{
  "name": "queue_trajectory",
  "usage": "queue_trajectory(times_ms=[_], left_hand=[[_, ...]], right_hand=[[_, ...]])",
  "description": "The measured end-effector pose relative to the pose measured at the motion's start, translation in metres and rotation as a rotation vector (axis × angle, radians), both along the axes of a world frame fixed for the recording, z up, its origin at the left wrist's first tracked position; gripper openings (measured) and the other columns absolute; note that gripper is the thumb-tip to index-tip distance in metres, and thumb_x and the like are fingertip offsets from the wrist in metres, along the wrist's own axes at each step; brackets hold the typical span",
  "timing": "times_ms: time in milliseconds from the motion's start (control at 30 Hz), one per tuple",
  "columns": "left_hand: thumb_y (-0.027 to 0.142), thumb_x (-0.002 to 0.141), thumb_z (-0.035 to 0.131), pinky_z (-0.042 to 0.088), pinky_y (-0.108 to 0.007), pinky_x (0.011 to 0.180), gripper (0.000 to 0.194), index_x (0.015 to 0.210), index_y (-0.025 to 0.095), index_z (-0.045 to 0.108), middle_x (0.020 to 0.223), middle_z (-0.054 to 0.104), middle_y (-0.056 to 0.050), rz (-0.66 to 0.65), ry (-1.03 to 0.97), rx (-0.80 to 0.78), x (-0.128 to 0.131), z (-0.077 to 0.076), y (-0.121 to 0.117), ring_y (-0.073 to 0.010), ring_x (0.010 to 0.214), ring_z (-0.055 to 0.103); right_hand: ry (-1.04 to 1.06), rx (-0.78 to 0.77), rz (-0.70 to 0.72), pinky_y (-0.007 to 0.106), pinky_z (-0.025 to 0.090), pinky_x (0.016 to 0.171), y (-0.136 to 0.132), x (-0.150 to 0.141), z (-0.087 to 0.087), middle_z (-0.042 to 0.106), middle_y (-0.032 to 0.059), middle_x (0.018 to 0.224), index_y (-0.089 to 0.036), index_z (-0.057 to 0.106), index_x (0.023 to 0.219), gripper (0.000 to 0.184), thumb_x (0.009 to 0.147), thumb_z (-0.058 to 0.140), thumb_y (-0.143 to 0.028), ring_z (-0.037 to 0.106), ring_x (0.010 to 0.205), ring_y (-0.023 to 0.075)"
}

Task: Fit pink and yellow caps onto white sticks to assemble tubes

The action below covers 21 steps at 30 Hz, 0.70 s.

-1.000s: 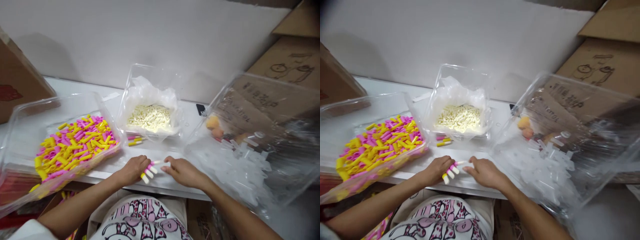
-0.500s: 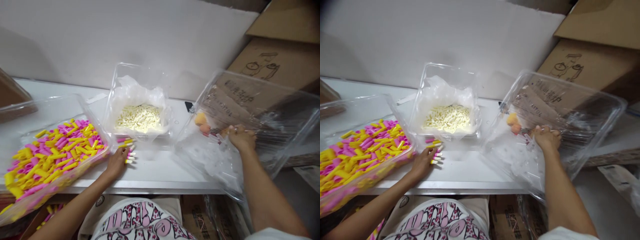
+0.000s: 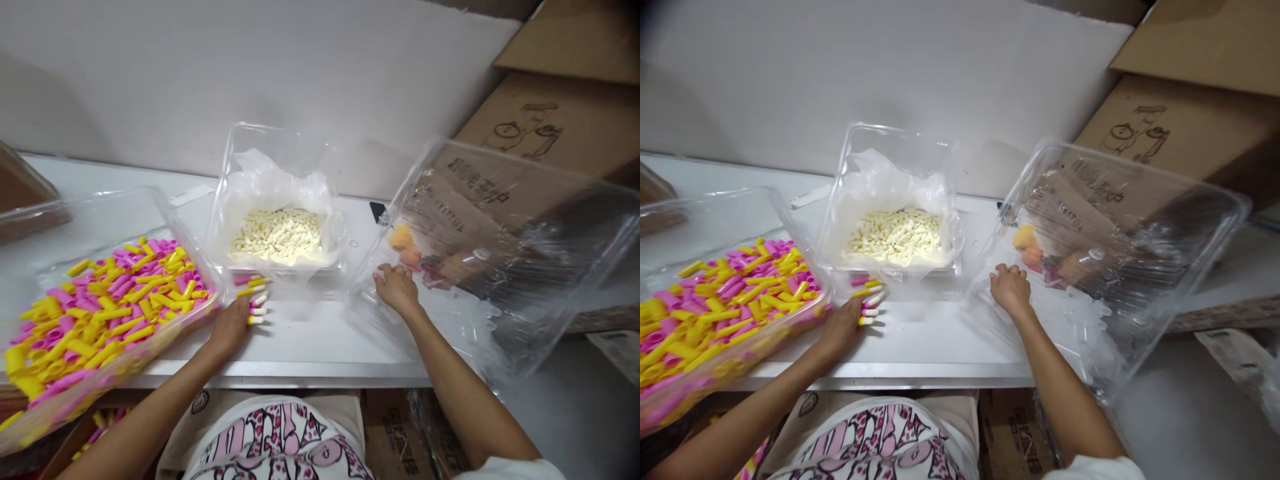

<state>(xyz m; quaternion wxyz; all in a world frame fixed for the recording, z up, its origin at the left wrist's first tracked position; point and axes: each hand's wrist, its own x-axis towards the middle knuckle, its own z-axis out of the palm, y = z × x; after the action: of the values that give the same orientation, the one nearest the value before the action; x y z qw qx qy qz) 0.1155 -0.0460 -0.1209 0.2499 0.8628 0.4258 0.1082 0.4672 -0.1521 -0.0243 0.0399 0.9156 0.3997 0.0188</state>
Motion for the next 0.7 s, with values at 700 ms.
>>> queue_trajectory(times_ms=[700], left_hand=[[-0.003, 0.063, 0.043, 0.05, -0.039, 0.077, 0.066, 0.127, 0.013, 0.045, 0.105, 0.054, -0.014, 0.019, -0.11, 0.108, -0.01, 0.002, -0.001, -0.026, 0.091, 0.057]], right_hand=[[-0.209, 0.004, 0.097, 0.037, 0.042, 0.078, 0.027, 0.028, 0.021, 0.051, 0.018, 0.115, -0.019, 0.042, 0.129, 0.043, 0.091, 0.036, -0.039, 0.056, 0.101, 0.029]])
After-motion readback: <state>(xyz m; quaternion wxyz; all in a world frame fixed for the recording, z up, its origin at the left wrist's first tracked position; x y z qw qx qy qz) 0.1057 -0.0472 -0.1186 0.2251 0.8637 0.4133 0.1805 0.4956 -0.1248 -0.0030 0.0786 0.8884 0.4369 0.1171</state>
